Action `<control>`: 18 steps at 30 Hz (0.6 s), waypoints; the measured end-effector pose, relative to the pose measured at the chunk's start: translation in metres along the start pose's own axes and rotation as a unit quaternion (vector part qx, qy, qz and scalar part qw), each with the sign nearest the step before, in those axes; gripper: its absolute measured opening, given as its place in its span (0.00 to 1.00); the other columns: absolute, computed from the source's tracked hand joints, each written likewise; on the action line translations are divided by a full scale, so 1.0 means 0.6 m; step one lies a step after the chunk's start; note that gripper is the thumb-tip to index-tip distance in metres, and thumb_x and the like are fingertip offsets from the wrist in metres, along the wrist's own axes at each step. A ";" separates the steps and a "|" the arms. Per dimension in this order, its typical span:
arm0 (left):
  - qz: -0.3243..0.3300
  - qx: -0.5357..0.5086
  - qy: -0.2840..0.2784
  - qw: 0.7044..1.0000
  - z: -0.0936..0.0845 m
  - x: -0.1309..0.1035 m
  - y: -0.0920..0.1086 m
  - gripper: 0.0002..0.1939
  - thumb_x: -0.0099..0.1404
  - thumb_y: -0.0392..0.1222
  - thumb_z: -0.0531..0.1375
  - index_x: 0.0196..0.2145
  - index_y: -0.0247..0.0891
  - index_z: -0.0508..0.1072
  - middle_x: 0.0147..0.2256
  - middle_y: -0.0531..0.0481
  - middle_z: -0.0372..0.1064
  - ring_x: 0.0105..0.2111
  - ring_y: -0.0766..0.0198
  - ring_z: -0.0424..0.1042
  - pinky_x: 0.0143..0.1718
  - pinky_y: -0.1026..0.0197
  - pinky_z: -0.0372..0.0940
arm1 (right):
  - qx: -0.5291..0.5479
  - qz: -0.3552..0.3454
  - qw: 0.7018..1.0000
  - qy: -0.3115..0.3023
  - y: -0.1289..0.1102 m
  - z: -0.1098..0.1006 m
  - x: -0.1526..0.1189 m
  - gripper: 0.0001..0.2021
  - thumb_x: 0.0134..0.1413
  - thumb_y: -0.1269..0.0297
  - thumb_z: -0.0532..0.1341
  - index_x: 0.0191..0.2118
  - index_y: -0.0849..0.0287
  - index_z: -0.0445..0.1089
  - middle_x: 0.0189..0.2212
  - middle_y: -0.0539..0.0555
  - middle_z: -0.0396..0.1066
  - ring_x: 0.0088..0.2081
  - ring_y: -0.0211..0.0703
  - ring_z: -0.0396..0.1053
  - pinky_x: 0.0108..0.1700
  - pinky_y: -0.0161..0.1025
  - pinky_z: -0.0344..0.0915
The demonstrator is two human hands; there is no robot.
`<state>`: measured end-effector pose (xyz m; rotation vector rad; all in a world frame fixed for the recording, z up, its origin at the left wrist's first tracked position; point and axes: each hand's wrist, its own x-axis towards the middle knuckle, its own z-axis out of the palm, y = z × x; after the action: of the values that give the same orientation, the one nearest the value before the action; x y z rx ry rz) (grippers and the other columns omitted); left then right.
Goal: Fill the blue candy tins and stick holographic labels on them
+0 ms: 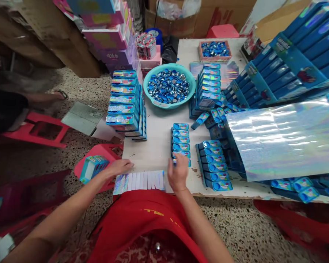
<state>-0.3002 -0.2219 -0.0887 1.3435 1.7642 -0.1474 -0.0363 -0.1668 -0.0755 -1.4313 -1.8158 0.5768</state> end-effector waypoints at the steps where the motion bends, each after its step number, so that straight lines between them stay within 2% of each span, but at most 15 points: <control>1: -0.020 -0.068 -0.034 0.997 0.004 -0.012 -0.034 0.12 0.54 0.48 0.57 0.26 0.36 0.73 0.27 0.49 0.71 0.31 0.60 0.68 0.30 0.64 0.58 | 0.049 -0.014 0.995 -0.087 -0.019 0.016 -0.013 0.11 0.56 0.63 0.53 0.43 0.58 0.65 0.37 0.57 0.66 0.40 0.46 0.64 0.42 0.45 0.62; 3: -0.044 -0.166 -0.073 0.983 0.021 -0.034 -0.083 0.09 0.47 0.45 0.61 0.22 0.36 0.71 0.20 0.53 0.66 0.25 0.63 0.65 0.26 0.66 0.54 | 0.134 -0.016 0.954 -0.267 -0.052 0.058 -0.040 0.10 0.56 0.66 0.51 0.42 0.56 0.66 0.33 0.54 0.66 0.34 0.42 0.65 0.38 0.40 0.64; 5: -0.058 -0.213 -0.060 0.974 0.045 -0.049 -0.106 0.08 0.46 0.44 0.59 0.22 0.35 0.70 0.18 0.55 0.62 0.23 0.66 0.62 0.24 0.66 0.53 | 0.160 -0.008 0.896 -0.414 -0.076 0.105 -0.066 0.13 0.53 0.69 0.54 0.45 0.57 0.66 0.35 0.53 0.65 0.32 0.39 0.65 0.38 0.38 0.64; 8: -0.074 -0.256 -0.011 0.964 0.074 -0.057 -0.112 0.10 0.49 0.44 0.56 0.25 0.35 0.70 0.19 0.56 0.61 0.23 0.67 0.61 0.23 0.67 0.52 | 0.093 -0.025 0.827 -0.554 -0.094 0.165 -0.093 0.24 0.47 0.70 0.59 0.53 0.59 0.61 0.42 0.56 0.63 0.39 0.41 0.64 0.43 0.39 0.63; 10: -0.084 -0.282 0.012 0.956 0.085 -0.055 -0.113 0.10 0.49 0.45 0.55 0.25 0.34 0.69 0.19 0.55 0.61 0.22 0.68 0.60 0.22 0.67 0.52 | 0.029 -0.057 0.801 -0.596 -0.098 0.188 -0.103 0.28 0.44 0.69 0.62 0.55 0.60 0.59 0.46 0.59 0.60 0.44 0.46 0.62 0.47 0.42 0.61; 12: -0.094 -0.301 0.026 0.949 0.092 -0.052 -0.115 0.11 0.49 0.45 0.56 0.25 0.34 0.70 0.19 0.55 0.61 0.22 0.68 0.60 0.22 0.67 0.51 | -0.007 -0.089 0.787 -0.611 -0.101 0.196 -0.108 0.28 0.43 0.68 0.63 0.54 0.61 0.60 0.47 0.61 0.59 0.47 0.51 0.59 0.49 0.46 0.59; 14: -0.105 -0.311 0.038 0.944 0.097 -0.048 -0.119 0.10 0.48 0.44 0.56 0.24 0.33 0.70 0.19 0.55 0.61 0.22 0.68 0.60 0.21 0.68 0.51 | -0.014 -0.109 0.780 -0.616 -0.104 0.195 -0.109 0.25 0.44 0.69 0.63 0.52 0.62 0.62 0.48 0.62 0.59 0.47 0.52 0.59 0.48 0.47 0.59; 18: -0.121 -0.312 0.055 0.941 0.106 -0.042 -0.119 0.08 0.49 0.41 0.56 0.25 0.33 0.71 0.19 0.55 0.61 0.21 0.69 0.60 0.21 0.68 0.51 | -0.010 -0.129 0.773 -0.621 -0.109 0.186 -0.103 0.17 0.46 0.70 0.62 0.45 0.60 0.67 0.47 0.60 0.60 0.47 0.49 0.59 0.48 0.43 0.59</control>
<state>-0.3227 -0.3049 -0.1379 0.6856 1.8492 0.3368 -0.1573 -0.2335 -0.1144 -0.6991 -2.9214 1.5967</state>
